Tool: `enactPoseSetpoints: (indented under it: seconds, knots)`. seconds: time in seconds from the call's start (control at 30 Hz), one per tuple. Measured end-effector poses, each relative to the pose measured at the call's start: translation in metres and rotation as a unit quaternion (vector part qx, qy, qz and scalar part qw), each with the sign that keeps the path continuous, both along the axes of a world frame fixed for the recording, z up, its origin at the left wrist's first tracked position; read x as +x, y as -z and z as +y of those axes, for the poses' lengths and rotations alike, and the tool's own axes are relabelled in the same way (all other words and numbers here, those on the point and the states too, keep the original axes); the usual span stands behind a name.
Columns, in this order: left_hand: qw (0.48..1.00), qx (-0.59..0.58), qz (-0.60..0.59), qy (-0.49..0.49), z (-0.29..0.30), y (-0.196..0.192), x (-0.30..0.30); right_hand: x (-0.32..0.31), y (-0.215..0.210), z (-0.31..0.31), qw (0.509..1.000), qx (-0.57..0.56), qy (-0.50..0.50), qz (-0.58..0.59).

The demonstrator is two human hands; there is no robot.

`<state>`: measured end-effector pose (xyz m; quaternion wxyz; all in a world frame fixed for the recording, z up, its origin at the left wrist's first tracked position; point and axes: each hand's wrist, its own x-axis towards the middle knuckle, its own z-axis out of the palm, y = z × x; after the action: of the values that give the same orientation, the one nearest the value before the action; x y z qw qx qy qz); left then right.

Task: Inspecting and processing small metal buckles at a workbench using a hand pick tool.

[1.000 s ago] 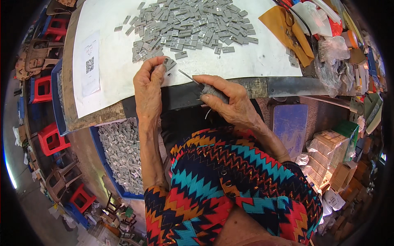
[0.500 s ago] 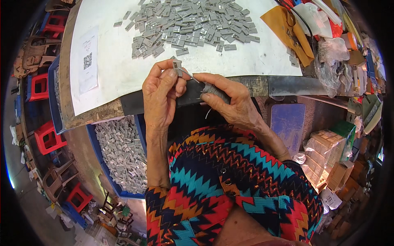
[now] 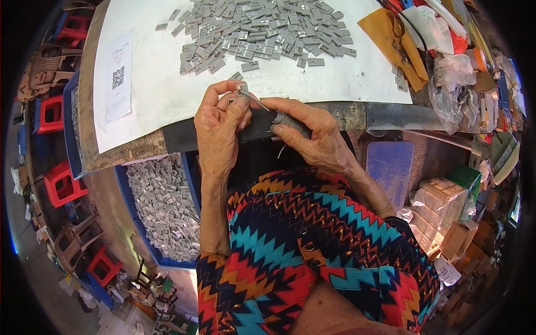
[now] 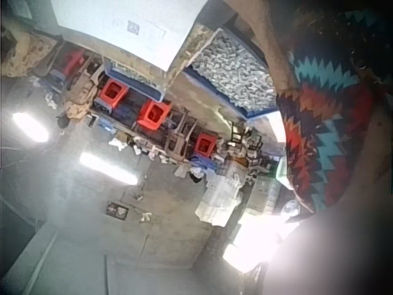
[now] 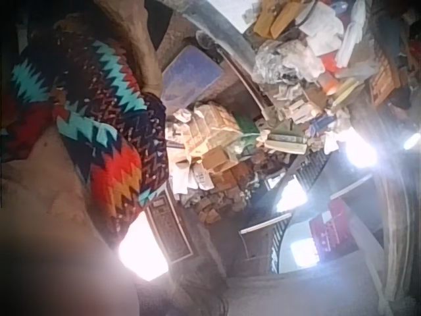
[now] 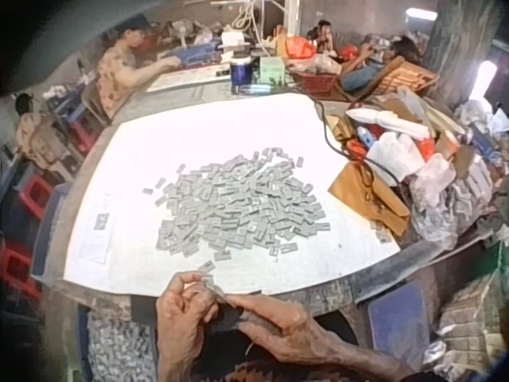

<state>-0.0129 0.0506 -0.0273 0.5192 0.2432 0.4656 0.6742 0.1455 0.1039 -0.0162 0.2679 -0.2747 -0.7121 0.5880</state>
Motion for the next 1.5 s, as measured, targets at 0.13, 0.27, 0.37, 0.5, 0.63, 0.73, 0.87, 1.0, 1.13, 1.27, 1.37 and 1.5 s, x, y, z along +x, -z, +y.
enactPoseSetpoints:
  seconds: [0.13, 0.27, 0.37, 0.5, 0.63, 0.73, 0.87, 1.0, 1.13, 1.27, 1.37, 1.5]
  knots:
    - [0.997, -0.012, 0.068, 0.015, -0.002, -0.001, -0.002, 0.0, 0.004, 0.001, 1.0, 0.015, -0.003, -0.009]
    - [0.992, -0.025, 0.124, 0.007, -0.003, -0.001, 0.0, 0.0, 0.006, 0.0, 1.0, 0.023, 0.001, -0.007]
    - [0.993, -0.022, 0.114, 0.005, -0.003, -0.002, 0.0, 0.0, 0.005, 0.0, 1.0, 0.017, 0.0, 0.002]
    - [0.994, -0.018, 0.108, 0.011, -0.004, -0.002, 0.0, 0.001, 0.005, 0.0, 1.0, -0.003, -0.003, 0.001]
    - [0.991, -0.031, 0.128, 0.007, -0.004, -0.002, 0.003, 0.002, 0.009, 0.0, 1.0, 0.003, -0.001, 0.003]
    - [0.988, -0.039, 0.146, 0.004, -0.004, -0.003, 0.003, 0.003, 0.008, 0.0, 1.0, 0.006, 0.001, 0.005]
    - [0.987, -0.039, 0.155, 0.012, -0.005, -0.002, 0.003, 0.003, 0.007, 0.0, 1.0, -0.003, -0.001, 0.003]
    - [0.984, -0.046, 0.174, 0.003, -0.006, -0.003, 0.004, 0.002, 0.01, -0.002, 1.0, 0.008, 0.004, 0.009]
    - [0.946, -0.062, 0.315, -0.039, -0.006, 0.002, 0.007, 0.002, 0.009, -0.003, 0.999, 0.034, 0.009, -0.004]
    - [0.858, -0.059, 0.506, -0.055, -0.005, -0.003, 0.011, 0.001, 0.009, -0.005, 0.986, 0.162, 0.014, -0.021]
    - [0.821, 0.001, 0.564, -0.089, -0.004, 0.005, 0.01, -0.002, 0.004, -0.012, 0.964, 0.248, 0.028, -0.094]
    - [0.79, 0.012, 0.606, -0.092, -0.005, 0.007, 0.008, -0.005, 0.009, -0.018, 0.915, 0.367, 0.032, -0.164]
